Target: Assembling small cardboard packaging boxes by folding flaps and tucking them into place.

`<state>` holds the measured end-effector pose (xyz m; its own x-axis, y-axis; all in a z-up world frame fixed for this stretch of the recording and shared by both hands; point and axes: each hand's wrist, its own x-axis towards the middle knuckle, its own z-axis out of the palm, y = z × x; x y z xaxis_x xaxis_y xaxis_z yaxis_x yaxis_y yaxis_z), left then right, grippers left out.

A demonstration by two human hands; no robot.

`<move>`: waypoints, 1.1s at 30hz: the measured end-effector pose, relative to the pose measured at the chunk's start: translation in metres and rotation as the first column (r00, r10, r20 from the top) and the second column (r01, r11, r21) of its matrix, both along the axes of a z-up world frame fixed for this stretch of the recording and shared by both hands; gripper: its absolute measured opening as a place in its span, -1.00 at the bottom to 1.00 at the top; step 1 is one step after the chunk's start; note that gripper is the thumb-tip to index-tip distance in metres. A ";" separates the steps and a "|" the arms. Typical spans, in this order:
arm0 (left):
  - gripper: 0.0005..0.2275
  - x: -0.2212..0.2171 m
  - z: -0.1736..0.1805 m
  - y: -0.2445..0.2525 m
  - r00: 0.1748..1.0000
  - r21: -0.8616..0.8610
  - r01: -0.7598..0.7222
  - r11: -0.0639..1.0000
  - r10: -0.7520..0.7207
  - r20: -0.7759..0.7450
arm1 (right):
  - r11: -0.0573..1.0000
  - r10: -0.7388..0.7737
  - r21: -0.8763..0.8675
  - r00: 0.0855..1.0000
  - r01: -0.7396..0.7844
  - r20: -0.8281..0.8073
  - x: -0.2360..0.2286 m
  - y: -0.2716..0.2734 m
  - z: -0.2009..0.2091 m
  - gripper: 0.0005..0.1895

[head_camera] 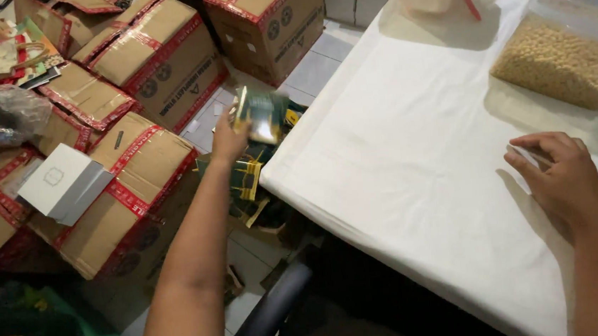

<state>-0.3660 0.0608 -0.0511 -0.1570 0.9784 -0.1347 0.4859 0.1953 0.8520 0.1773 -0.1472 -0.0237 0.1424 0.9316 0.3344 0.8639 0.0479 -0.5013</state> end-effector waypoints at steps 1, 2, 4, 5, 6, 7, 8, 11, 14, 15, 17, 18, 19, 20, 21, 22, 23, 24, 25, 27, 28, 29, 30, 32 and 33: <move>-0.48 0.001 -0.007 -0.006 1.000 -0.001 0.000 1.000 0.000 0.002 | 1.000 0.000 -0.001 1.000 0.000 0.002 -0.002 -0.001 0.003 -0.74; -0.50 0.003 -0.014 -0.011 0.951 -0.035 0.154 0.987 -0.158 -0.266 | 1.000 -0.016 -0.022 1.000 0.016 -0.010 -0.005 -0.002 0.006 -0.73; -0.50 -0.002 -0.048 -0.010 0.807 -0.110 0.291 0.950 -0.306 -0.505 | 0.998 -0.033 -0.046 0.999 0.032 -0.022 -0.003 -0.001 0.004 -0.73; -0.51 -0.006 -0.076 0.000 0.722 -0.219 0.400 0.890 -0.453 -0.522 | 0.999 -0.019 -0.032 1.000 0.019 -0.011 0.002 0.000 -0.001 -0.72; -0.51 -0.010 -0.104 0.009 0.619 -0.329 0.491 0.807 -0.588 -0.521 | 1.000 -0.005 -0.018 1.000 0.005 0.000 0.007 0.001 -0.006 -0.72; -0.51 -0.016 -0.133 0.018 0.616 -0.330 0.495 0.804 -0.593 -0.519 | 1.000 -0.010 -0.020 1.000 0.010 0.001 0.006 0.001 -0.005 -0.72; -0.50 -0.021 -0.162 0.027 0.587 -0.323 0.517 0.793 -0.603 -0.540 | 0.999 -0.011 -0.030 1.000 0.011 -0.013 0.005 0.000 -0.004 -0.72; -0.48 -0.026 -0.197 0.039 0.554 -0.271 0.566 0.779 -0.602 -0.575 | 0.997 -0.033 -0.064 0.999 0.030 -0.034 -0.001 0.000 0.003 -0.71; -0.51 -0.035 -0.214 0.051 0.576 -0.149 0.615 0.774 -0.570 -0.586 | 0.996 -0.040 -0.082 0.999 0.038 -0.027 -0.001 0.002 0.002 -0.70; -0.54 -0.037 -0.221 0.058 0.600 -0.066 0.638 0.768 -0.549 -0.582 | 0.997 -0.033 -0.072 0.999 0.032 -0.009 0.001 0.001 0.000 -0.70; -0.58 -0.035 -0.198 0.067 0.717 -0.004 0.535 0.845 -0.456 -0.527 | 1.000 0.030 0.008 0.999 -0.030 0.020 0.006 0.010 -0.012 -0.71; -0.61 -0.029 -0.187 0.074 0.820 0.047 0.407 0.912 -0.342 -0.460 | 0.991 0.101 0.086 0.993 -0.105 0.058 0.012 0.012 -0.018 -0.71; -0.61 -0.022 -0.160 0.081 0.807 0.044 0.443 0.895 -0.378 -0.454 | 0.995 0.061 0.080 0.996 -0.066 0.062 0.006 0.012 -0.016 -0.71; -0.64 -0.015 -0.133 0.089 0.870 0.156 0.393 0.906 -0.313 -0.380 | 0.987 0.124 0.108 0.992 -0.123 -0.002 0.003 0.013 -0.014 -0.72; -0.66 0.000 -0.108 0.101 0.920 0.258 0.341 0.904 -0.264 -0.289 | 0.976 0.175 0.140 0.983 -0.165 -0.061 0.002 0.012 -0.012 -0.72; -0.66 0.018 -0.070 0.094 0.907 0.254 0.386 0.887 -0.314 -0.281 | 0.985 0.123 0.132 0.991 -0.115 -0.056 -0.001 0.013 -0.014 -0.72; -0.73 0.039 -0.032 0.089 0.900 0.449 0.436 0.780 -0.361 -0.245 | 0.982 0.131 0.144 0.988 -0.118 -0.081 -0.003 0.012 -0.014 -0.70; -0.78 0.059 0.007 0.083 0.887 0.625 0.444 0.642 -0.413 -0.207 | 0.980 0.139 0.157 0.985 -0.121 -0.106 -0.003 0.012 -0.014 -0.67; -0.78 0.089 0.036 0.071 0.861 0.625 0.478 0.617 -0.468 -0.196 | 0.987 0.077 0.150 0.992 -0.061 -0.098 -0.004 0.010 -0.012 -0.67; -0.77 0.133 0.094 0.042 0.748 0.703 0.605 0.375 -0.570 -0.339 | 0.972 0.041 0.232 0.999 -0.044 0.015 -0.006 0.015 -0.009 -0.71; -0.77 0.168 0.097 0.033 0.725 0.705 0.615 0.352 -0.604 -0.331 | 0.974 -0.002 0.227 1.000 -0.003 0.022 -0.004 0.006 0.001 -0.71; -0.74 0.198 0.104 0.022 0.673 0.693 0.658 0.293 -0.642 -0.367 | 0.959 -0.088 0.281 0.984 0.041 0.156 -0.004 0.002 0.012 -0.75; -0.68 0.225 0.111 0.011 0.618 0.680 0.696 0.231 -0.674 -0.403 | 0.939 -0.177 0.336 0.942 0.075 0.284 -0.005 0.000 0.024 -0.78; -0.65 0.278 0.109 -0.017 0.512 0.637 0.757 0.147 -0.740 -0.437 | 0.917 -0.297 0.360 0.898 0.173 0.325 0.017 -0.008 0.034 -0.82; -0.62 0.300 0.107 -0.033 0.418 0.583 0.808 0.083 -0.778 -0.468 | 0.892 -0.382 0.382 0.854 0.240 0.354 0.026 -0.011 0.038 -0.86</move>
<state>-0.0655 0.0281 0.0558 0.7809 0.2874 0.5545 0.0074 -0.8920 0.4520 0.2032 -0.1583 0.0139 0.1909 0.6963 0.6919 0.9807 -0.1662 -0.1032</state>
